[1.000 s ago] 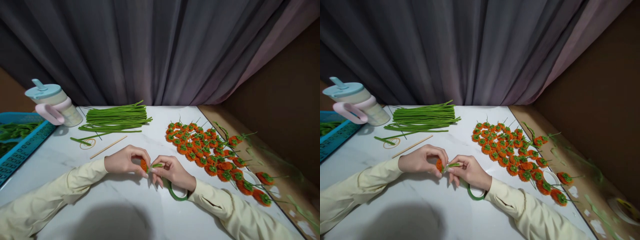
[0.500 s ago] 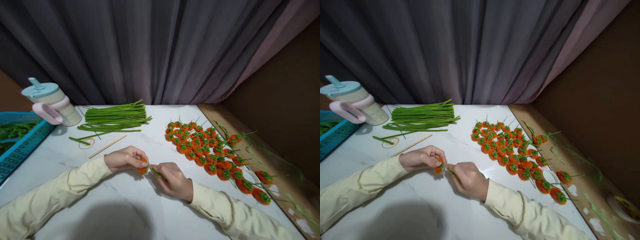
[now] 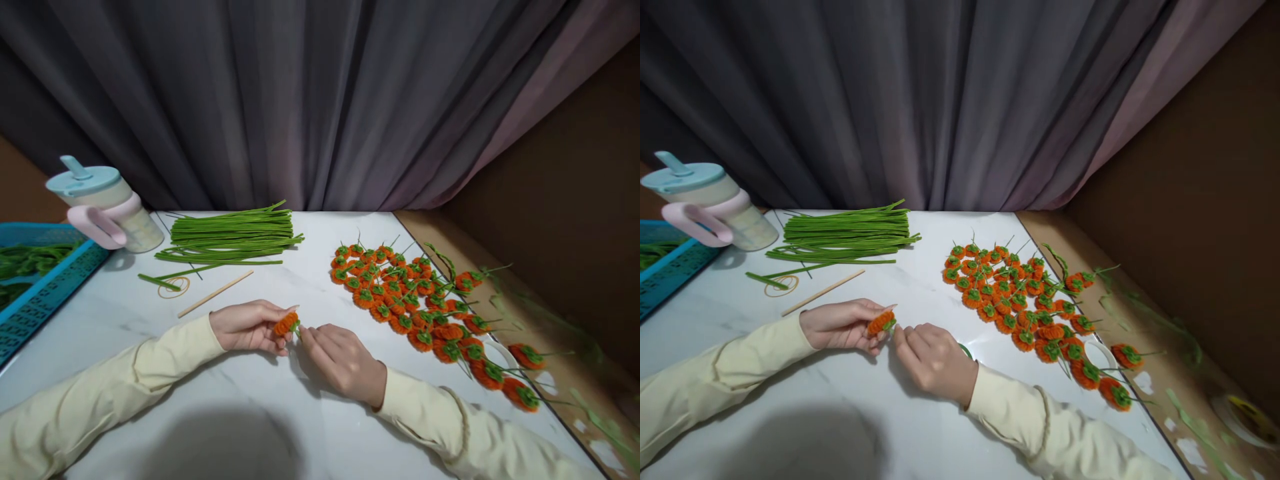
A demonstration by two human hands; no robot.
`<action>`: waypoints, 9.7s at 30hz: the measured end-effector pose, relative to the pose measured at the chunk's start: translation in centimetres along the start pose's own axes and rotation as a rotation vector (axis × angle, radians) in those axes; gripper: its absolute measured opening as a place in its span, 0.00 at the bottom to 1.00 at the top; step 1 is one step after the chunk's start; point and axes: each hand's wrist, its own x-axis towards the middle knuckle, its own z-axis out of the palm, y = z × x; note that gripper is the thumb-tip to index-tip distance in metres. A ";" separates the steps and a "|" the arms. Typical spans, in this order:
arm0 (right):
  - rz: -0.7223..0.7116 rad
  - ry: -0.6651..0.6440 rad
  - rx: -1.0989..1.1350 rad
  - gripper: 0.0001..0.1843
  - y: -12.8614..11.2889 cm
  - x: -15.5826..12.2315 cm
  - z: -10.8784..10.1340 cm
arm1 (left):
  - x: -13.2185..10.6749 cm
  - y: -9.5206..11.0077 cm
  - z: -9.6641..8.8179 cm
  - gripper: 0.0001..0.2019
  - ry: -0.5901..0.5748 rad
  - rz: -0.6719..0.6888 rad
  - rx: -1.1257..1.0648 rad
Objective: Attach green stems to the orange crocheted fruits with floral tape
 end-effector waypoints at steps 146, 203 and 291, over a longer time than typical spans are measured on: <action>1.047 -0.158 1.596 0.16 1.5 1.1 0.3 | 0.6 -2.0 -1.2 0.17 0.303 1.162 1.443; 1.149 0.038 1.450 0.18 1.1 1.7 0.6 | 1.6 -2.1 -2.0 0.19 0.171 1.507 1.469; 0.907 -0.063 1.262 0.11 0.7 1.1 0.2 | 1.0 -1.9 -1.5 0.11 0.027 1.598 1.390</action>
